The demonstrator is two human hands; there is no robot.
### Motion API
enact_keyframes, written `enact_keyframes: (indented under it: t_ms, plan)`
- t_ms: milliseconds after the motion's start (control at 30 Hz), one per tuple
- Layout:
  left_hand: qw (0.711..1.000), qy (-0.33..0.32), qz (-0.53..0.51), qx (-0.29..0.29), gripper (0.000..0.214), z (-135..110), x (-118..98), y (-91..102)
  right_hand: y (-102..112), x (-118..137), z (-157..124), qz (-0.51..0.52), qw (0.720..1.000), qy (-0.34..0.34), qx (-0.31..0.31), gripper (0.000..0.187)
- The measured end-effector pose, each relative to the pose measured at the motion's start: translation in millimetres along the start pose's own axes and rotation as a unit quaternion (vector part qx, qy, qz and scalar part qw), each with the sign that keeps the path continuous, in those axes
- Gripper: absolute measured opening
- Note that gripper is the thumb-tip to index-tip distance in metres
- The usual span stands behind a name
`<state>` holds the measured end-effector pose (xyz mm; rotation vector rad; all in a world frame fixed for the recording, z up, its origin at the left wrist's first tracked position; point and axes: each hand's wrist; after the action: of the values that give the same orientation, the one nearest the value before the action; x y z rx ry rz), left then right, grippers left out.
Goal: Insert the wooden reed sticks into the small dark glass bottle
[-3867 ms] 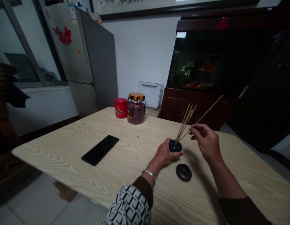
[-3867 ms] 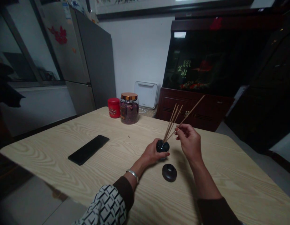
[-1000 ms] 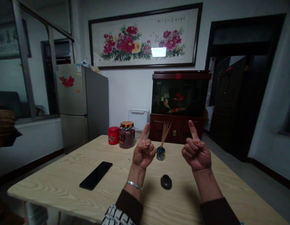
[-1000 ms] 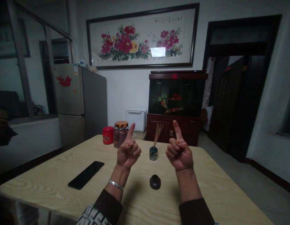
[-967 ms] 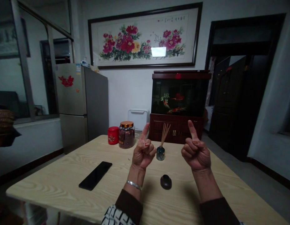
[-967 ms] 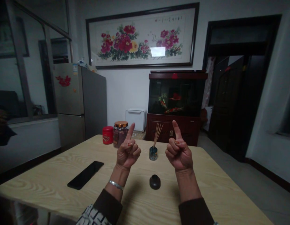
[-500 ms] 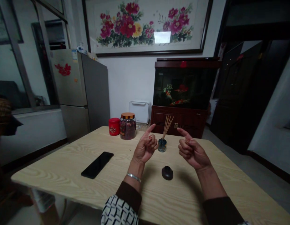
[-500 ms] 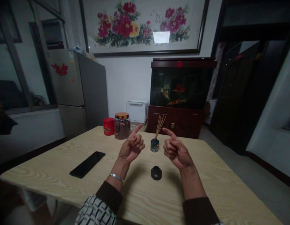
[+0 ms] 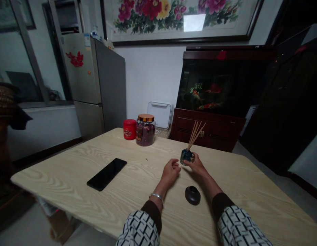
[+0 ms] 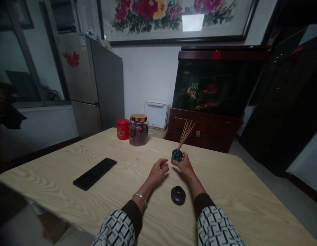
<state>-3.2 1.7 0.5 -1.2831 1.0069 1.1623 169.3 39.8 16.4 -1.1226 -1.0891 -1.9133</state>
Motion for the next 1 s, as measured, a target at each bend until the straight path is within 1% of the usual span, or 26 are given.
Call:
enact_keyframes:
  t_ms: [100, 167, 233, 267, 300, 367, 433, 500, 567, 633, 667, 733, 767, 800, 833, 867, 900, 933, 967, 1000]
  plan:
    - [0.999, -0.03, 0.033, 0.002, 0.047, 5, 7, 1.9, -14, -3, 16, -0.03, 0.999, 0.011, -0.007, 0.082]
    - [0.996, -0.062, 0.068, 0.01, 0.056, 6, 8, 3.3, -17, -4, 16, -0.05, 0.999, 0.012, -0.015, 0.076]
    - [0.989, -0.103, 0.101, 0.023, 0.068, 5, 8, 4.2, -13, -3, 6, -0.07, 0.997, 0.017, -0.011, 0.072]
    - [0.985, -0.124, 0.116, 0.029, 0.075, 3, 7, 4.3, -9, -2, -2, -0.071, 0.997, 0.024, 0.002, 0.071]
    - [0.981, -0.141, 0.129, 0.035, 0.081, 1, 6, 4.1, -4, -1, -12, -0.064, 0.997, 0.034, 0.023, 0.07]
    - [0.976, -0.154, 0.143, 0.052, 0.089, -4, 3, 3.3, 5, 6, -31, -0.027, 0.996, 0.056, 0.067, 0.065]
    - [0.976, -0.15, 0.135, 0.086, 0.085, -9, 0, 2.5, 9, 18, -47, 0.022, 0.994, 0.063, 0.088, 0.063]
    - [0.975, -0.148, 0.118, 0.113, 0.075, -12, -3, 2.3, 6, 34, -56, 0.057, 0.994, 0.058, 0.078, 0.06]
    - [0.975, -0.148, 0.112, 0.123, 0.064, -15, -6, 3.0, -2, 53, -57, 0.085, 0.993, 0.057, 0.056, 0.053]
    - [0.975, -0.147, 0.118, 0.121, 0.06, -17, -7, 4.4, -9, 76, -50, 0.132, 0.99, 0.051, 0.026, 0.054]
    - [0.974, -0.149, 0.121, 0.121, 0.059, -17, -7, 5.2, -8, 87, -45, 0.167, 0.985, 0.044, 0.01, 0.055]
    - [0.973, -0.159, 0.12, 0.119, 0.061, -18, -7, 6.6, 3, 109, -28, 0.238, 0.971, 0.021, -0.022, 0.055]
    - [0.972, -0.163, 0.119, 0.117, 0.062, -18, -7, 7.1, 15, 117, -19, 0.26, 0.965, 0.021, -0.036, 0.054]
    - [0.973, -0.163, 0.119, 0.115, 0.063, -18, -6, 7.5, 30, 123, -9, 0.253, 0.966, 0.022, -0.047, 0.052]
    - [0.973, -0.161, 0.118, 0.115, 0.064, -18, -5, 7.7, 47, 125, 0, 0.214, 0.975, 0.021, -0.054, 0.05]
    - [0.974, -0.157, 0.119, 0.114, 0.065, -17, -4, 7.9, 65, 124, 7, 0.144, 0.988, 0.021, -0.052, 0.046]
    - [0.974, -0.153, 0.119, 0.113, 0.066, -17, -4, 8.0, 83, 118, 11, 0.043, 0.998, 0.03, -0.044, 0.042]
    - [0.975, -0.151, 0.12, 0.113, 0.066, -17, -3, 8.0, 100, 109, 11, -0.083, 0.995, 0.048, -0.039, 0.039]
    - [0.974, -0.152, 0.121, 0.113, 0.066, -17, -3, 8.1, 114, 96, 7, -0.219, 0.974, 0.063, -0.01, 0.037]
    - [0.974, -0.153, 0.122, 0.112, 0.066, -17, -3, 8.1, 126, 81, -1, -0.337, 0.937, 0.085, 0.023, 0.034]
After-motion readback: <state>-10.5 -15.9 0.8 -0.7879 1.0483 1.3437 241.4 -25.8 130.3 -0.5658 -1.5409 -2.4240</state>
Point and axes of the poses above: each hand's wrist, its own z-axis towards the middle knuckle, its own y-axis out of the back of the hand, x = y × z, and after that the axes turned 10 degrees about -x, right-handed
